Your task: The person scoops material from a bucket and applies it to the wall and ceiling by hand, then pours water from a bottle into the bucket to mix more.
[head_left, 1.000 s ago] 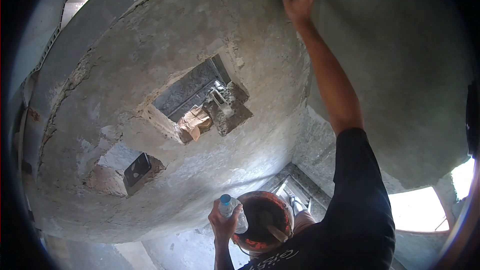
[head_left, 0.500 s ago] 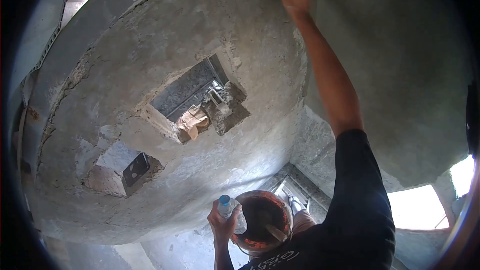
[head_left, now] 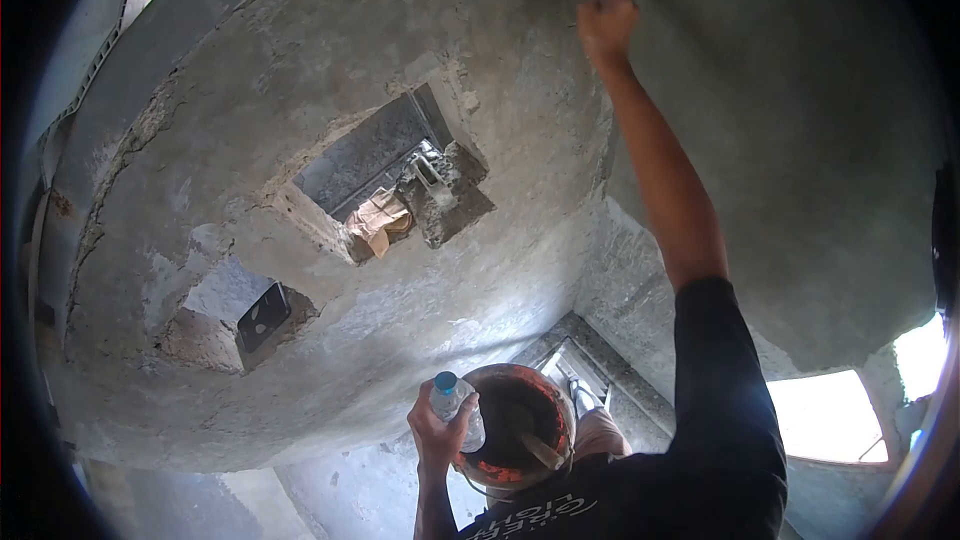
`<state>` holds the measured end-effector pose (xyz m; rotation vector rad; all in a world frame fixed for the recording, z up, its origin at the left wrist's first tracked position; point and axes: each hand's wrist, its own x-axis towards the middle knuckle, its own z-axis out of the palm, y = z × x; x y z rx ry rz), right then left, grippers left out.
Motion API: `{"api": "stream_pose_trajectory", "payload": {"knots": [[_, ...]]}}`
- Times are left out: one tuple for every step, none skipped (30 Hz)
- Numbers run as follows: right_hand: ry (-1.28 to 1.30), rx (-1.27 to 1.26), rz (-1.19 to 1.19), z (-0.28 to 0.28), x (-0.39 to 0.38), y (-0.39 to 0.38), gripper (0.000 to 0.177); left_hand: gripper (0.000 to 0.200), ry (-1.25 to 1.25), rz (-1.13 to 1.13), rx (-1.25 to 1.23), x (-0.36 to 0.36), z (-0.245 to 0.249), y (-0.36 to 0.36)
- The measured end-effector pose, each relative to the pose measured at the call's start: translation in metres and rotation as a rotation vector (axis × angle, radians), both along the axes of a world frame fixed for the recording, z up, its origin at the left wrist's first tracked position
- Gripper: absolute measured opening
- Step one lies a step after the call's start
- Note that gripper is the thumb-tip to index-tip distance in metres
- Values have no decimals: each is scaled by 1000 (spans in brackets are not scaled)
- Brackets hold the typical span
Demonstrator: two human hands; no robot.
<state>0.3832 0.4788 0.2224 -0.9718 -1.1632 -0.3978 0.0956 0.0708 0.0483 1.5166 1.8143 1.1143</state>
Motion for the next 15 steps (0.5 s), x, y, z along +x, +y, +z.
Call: {"api": "stream_pose_trajectory", "payload": {"knots": [[-64, 67, -36, 8, -2, 12, 38, 33, 6, 3, -4, 0, 0, -2], [-57, 67, -32, 4, -2, 28, 38, 33, 11, 21, -32, 1, 1, -3], [-164, 152, -131, -6, -5, 43, 35, 34, 16, 40, -61, 2, 2, -4], [-271, 237, -230, -16, -8, 53, 33, 34, 23, 45, -61, 3, 2, -5], [-263, 236, -227, -23, -7, 56, 33, 34, 42, 49, -62, 2, 3, -6], [-305, 220, -232, -32, -1, 56, 35, 34, 59, 54, -67, 2, 3, -8], [-349, 203, -238, -44, 5, 56, 38, 34, 64, 59, -71, 2, 3, -9], [-342, 202, -236, -58, 12, 54, 38, 34, 84, 69, -84, 1, 2, -9], [-397, 114, -270, -76, 19, 48, 39, 34, 101, 78, -97, 0, 1, -9], [-454, 27, -304, -91, 24, 43, 40, 34, 101, 81, -96, 0, 2, -9], [-454, 30, -303, -105, 28, 42, 40, 34, 93, 81, -92, -1, 2, -9], [-447, -89, -311, -119, 30, 40, 38, 33, 84, 79, -91, -1, 2, -9], [-439, -211, -320, -128, 31, 33, 36, 33, 84, 78, -93, -2, 2, -9], [-438, -213, -323, -127, 27, 15, 36, 33, 55, 61, -58, -5, 0, -8], [-256, -458, -147, -129, 23, -6, 35, 32, 25, 44, -29, -6, -1, -8]]}}
